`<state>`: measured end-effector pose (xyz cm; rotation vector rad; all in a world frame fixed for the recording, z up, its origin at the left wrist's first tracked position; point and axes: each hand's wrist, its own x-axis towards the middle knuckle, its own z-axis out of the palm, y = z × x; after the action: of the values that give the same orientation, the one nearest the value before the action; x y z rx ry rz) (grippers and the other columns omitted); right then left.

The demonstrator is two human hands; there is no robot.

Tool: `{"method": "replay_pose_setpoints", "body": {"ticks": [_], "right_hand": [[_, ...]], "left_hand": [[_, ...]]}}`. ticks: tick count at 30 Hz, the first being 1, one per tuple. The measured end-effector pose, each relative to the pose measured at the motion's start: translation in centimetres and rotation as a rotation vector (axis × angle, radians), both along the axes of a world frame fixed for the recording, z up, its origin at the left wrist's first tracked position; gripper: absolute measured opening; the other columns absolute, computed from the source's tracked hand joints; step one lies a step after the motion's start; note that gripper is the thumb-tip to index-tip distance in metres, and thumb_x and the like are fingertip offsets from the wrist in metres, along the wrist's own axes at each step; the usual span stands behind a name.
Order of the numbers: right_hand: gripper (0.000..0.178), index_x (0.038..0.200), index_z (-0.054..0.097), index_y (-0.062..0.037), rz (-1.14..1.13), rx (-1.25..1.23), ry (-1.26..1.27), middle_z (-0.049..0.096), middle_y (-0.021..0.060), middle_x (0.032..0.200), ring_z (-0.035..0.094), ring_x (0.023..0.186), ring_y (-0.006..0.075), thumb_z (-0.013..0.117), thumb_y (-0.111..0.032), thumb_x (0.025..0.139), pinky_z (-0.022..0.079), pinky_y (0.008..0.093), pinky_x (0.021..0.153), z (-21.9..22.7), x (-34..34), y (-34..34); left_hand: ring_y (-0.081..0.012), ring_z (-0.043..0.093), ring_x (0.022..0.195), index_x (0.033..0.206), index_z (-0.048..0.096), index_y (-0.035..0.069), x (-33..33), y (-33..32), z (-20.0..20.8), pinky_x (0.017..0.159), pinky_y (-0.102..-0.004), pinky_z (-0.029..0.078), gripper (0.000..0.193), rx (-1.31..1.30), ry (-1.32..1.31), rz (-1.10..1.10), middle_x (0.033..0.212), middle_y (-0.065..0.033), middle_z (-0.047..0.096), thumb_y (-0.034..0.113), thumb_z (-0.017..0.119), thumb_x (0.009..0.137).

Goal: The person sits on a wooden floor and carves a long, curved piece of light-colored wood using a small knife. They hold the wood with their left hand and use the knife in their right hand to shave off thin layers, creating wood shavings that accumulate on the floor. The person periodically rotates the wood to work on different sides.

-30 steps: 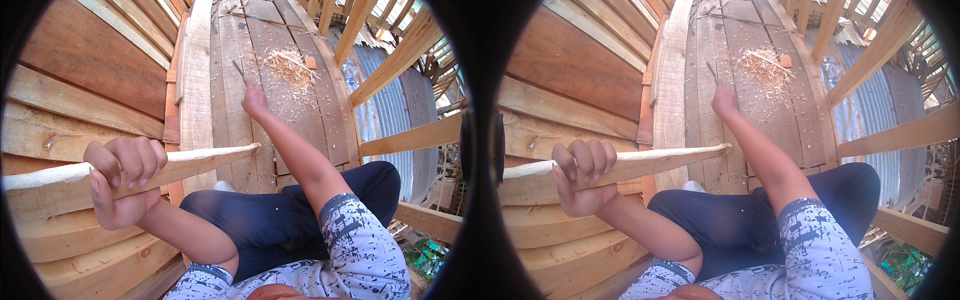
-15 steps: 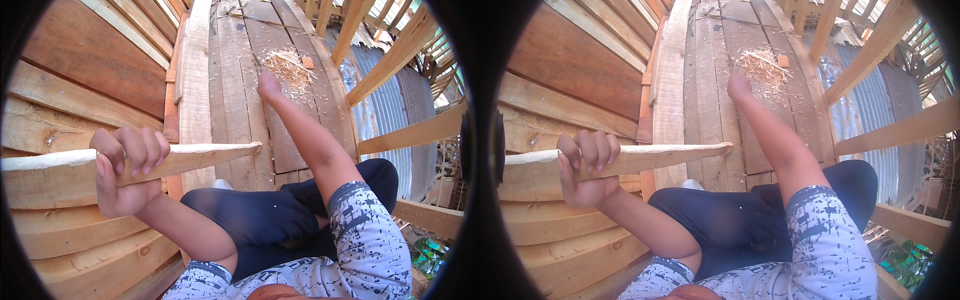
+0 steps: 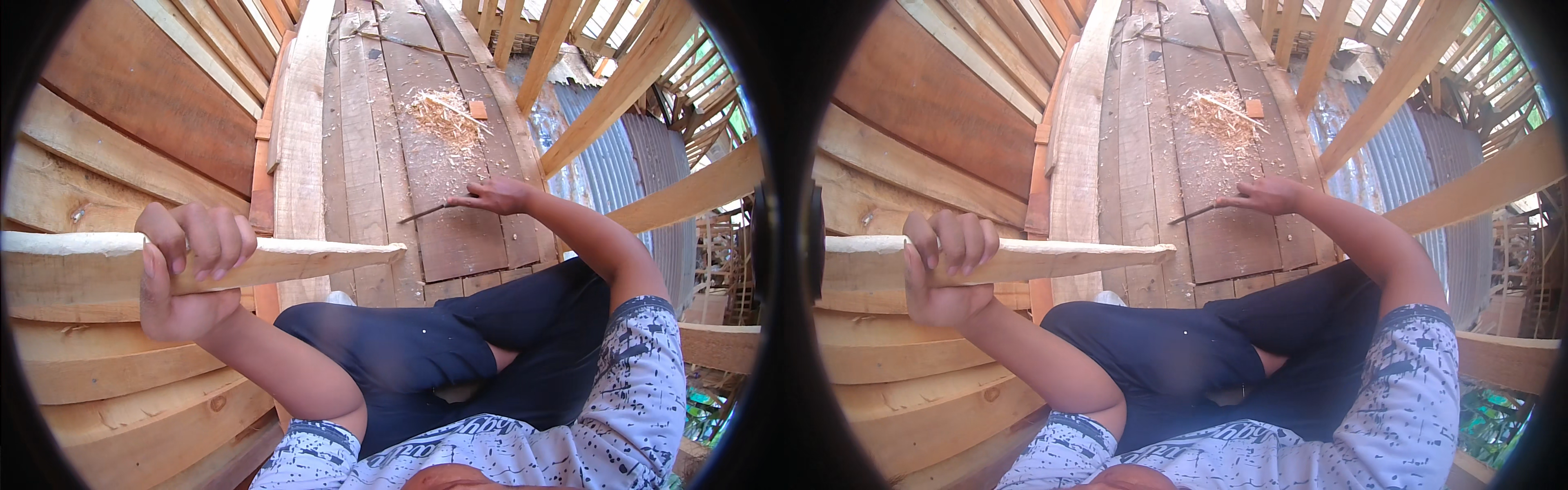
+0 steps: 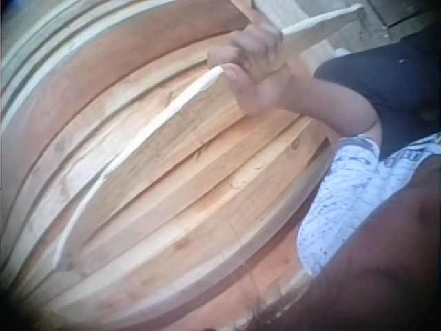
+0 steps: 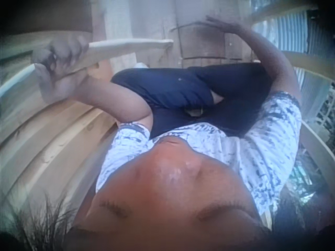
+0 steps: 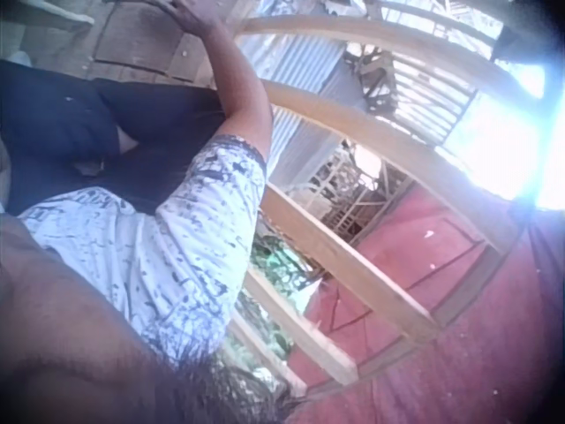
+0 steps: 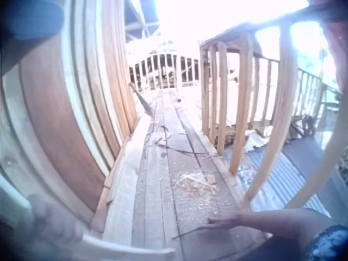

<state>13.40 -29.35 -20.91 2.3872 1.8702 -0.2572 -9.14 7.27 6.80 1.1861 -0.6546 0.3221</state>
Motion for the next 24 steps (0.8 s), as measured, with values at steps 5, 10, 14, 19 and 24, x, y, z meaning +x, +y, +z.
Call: {"method": "replay_pose_setpoints", "body": {"ticks": [5, 10, 14, 19, 24], "right_hand": [[0.076, 0.156, 0.015, -0.0337, -0.477, 0.176, 0.083, 0.050, 0.0163, 0.096, 0.061, 0.075, 0.0297, 0.038, 0.003, 0.093, 0.052, 0.0412, 0.071, -0.9, 1.0, 0.3], [0.076, 0.156, 0.011, -0.0334, -0.087, -0.052, 0.022, 0.050, 0.0166, 0.094, 0.064, 0.066, 0.0277, 0.040, 0.000, 0.094, 0.056, 0.0383, 0.060, 0.2, -1.0, 2.1], [0.072, 0.156, 0.014, -0.0319, -0.216, 0.029, -0.003, 0.052, 0.0169, 0.097, 0.064, 0.068, 0.0272, 0.039, -0.002, 0.096, 0.055, 0.0390, 0.058, -1.7, -0.1, 2.0], [0.068, 0.156, 0.017, -0.0303, -0.490, 0.198, 0.038, 0.053, 0.0174, 0.094, 0.064, 0.071, 0.0254, 0.037, -0.004, 0.097, 0.054, 0.0395, 0.061, -2.1, 0.3, 3.9], [0.064, 0.156, 0.019, -0.0301, -0.071, -0.046, 0.030, 0.054, 0.0179, 0.098, 0.063, 0.067, 0.0278, 0.035, -0.007, 0.099, 0.054, 0.0402, 0.061, -1.2, -2.5, 5.1]], "left_hand": [[-0.0110, 0.034, 0.054, 0.080, 0.035, 0.014, 0.0, -0.3, -0.1, 0.056, -0.0294, 0.032, 0.026, 0.003, 0.013, 0.029, 0.064, -0.0009, 0.039, 0.027, 0.037, 0.102], [-0.0111, 0.034, 0.054, 0.080, 0.035, 0.014, 0.0, -0.3, -0.1, 0.056, -0.0296, 0.032, 0.025, 0.016, 0.023, 0.007, 0.064, -0.0008, 0.039, 0.027, 0.036, 0.102], [-0.0112, 0.035, 0.055, 0.080, 0.034, 0.014, 0.2, -0.5, -0.1, 0.056, -0.0297, 0.032, 0.025, 0.001, 0.041, -0.010, 0.064, -0.0010, 0.038, 0.026, 0.035, 0.102], [-0.0112, 0.034, 0.056, 0.081, 0.034, 0.014, 0.1, -0.4, -0.2, 0.056, -0.0295, 0.031, 0.025, 0.001, 0.056, -0.001, 0.064, -0.0013, 0.038, 0.026, 0.034, 0.102], [-0.0102, 0.032, 0.054, 0.079, 0.034, 0.014, 0.1, -0.3, -0.1, 0.054, -0.0280, 0.031, 0.026, 0.019, 0.064, 0.024, 0.063, 0.0002, 0.036, 0.026, 0.035, 0.102]]}}
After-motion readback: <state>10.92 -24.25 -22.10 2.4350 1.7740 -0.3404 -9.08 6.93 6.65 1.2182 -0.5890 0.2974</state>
